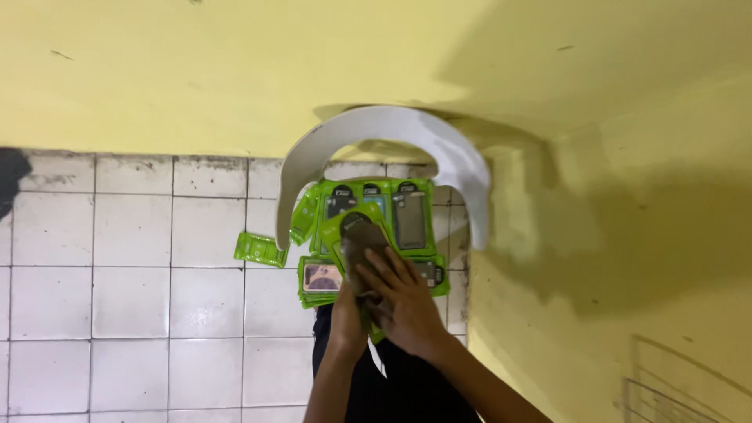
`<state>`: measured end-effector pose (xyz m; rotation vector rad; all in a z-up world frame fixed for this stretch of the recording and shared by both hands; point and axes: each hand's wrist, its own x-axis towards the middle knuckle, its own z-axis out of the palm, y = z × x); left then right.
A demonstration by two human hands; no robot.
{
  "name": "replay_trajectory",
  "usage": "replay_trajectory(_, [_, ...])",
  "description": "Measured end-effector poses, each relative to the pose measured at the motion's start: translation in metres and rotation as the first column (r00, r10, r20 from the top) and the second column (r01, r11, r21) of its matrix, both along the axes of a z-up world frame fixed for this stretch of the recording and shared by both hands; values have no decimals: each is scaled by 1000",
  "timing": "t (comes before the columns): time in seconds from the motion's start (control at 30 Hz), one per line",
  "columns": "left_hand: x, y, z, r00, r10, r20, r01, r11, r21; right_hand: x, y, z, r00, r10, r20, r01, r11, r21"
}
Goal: The person repeatedly picks packaged phone cases from a white plastic chair, wipes each package with a dark cloth, and hangs them on a wall-mounted wire display rack. The person handles the cases one at a time, moving back and forth between the chair and the rack throughout the clip.
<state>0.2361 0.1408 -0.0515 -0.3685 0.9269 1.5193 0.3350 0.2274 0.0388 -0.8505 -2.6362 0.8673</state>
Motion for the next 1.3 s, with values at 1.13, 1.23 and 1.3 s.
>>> replay_trajectory(1.13, [-70, -192, -5, 659, -341, -670, -132, 825, -549, -101, -95, -56, 994, -65, 92, 112, 664, -739])
replay_trajectory(1.23, [-120, -223, 33, 876, 59, -479, -212, 939, -271, -158, -124, -9, 999, 10, -44, -37, 747, -664])
replay_trajectory(1.3, [-149, -249, 70, 908, 313, -277, -315, 948, 39, -189, -142, 20, 994, 104, -29, -95, 718, -690])
